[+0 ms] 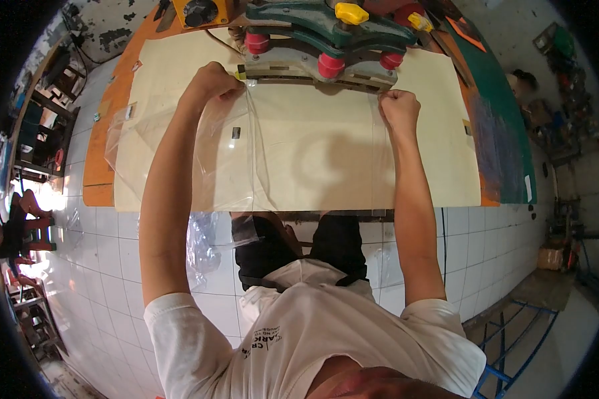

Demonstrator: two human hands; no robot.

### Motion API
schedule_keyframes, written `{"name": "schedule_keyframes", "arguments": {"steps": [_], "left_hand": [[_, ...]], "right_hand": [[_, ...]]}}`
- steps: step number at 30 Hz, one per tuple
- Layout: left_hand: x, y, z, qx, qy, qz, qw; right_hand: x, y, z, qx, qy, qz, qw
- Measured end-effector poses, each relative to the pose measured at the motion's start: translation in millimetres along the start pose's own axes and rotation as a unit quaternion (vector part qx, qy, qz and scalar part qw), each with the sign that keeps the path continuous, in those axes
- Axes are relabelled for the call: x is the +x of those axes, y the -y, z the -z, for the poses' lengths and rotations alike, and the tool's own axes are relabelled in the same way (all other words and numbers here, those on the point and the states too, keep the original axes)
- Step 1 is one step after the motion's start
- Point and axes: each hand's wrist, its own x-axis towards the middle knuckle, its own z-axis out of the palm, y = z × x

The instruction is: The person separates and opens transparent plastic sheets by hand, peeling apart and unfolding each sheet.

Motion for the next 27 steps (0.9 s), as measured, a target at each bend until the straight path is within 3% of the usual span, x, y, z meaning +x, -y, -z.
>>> {"name": "schedule_keyframes", "arguments": {"steps": [14,18,22,27], "left_hand": [[-3.2,-0.1,4.2,0.016,0.004,-0.014,1.000],[2.7,3.1,4.5,0.005,0.011,0.014,1.000],[3.1,7.7,2.3,0.025,0.011,-0.031,0.999],[0.2,2.3,3.0,0.020,0.008,-0.027,0.999]], "right_hand": [[1.1,-4.4,-0.9,0.029,0.035,-0.018,0.999],[10.8,-17.8,-4.7,0.007,0.022,0.017,1.000],[6.1,-14.5,-6.6,0.045,-0.001,0.056,0.997],[6.5,-13.4,-4.9,0.008,0.008,0.018,1.000]]}}
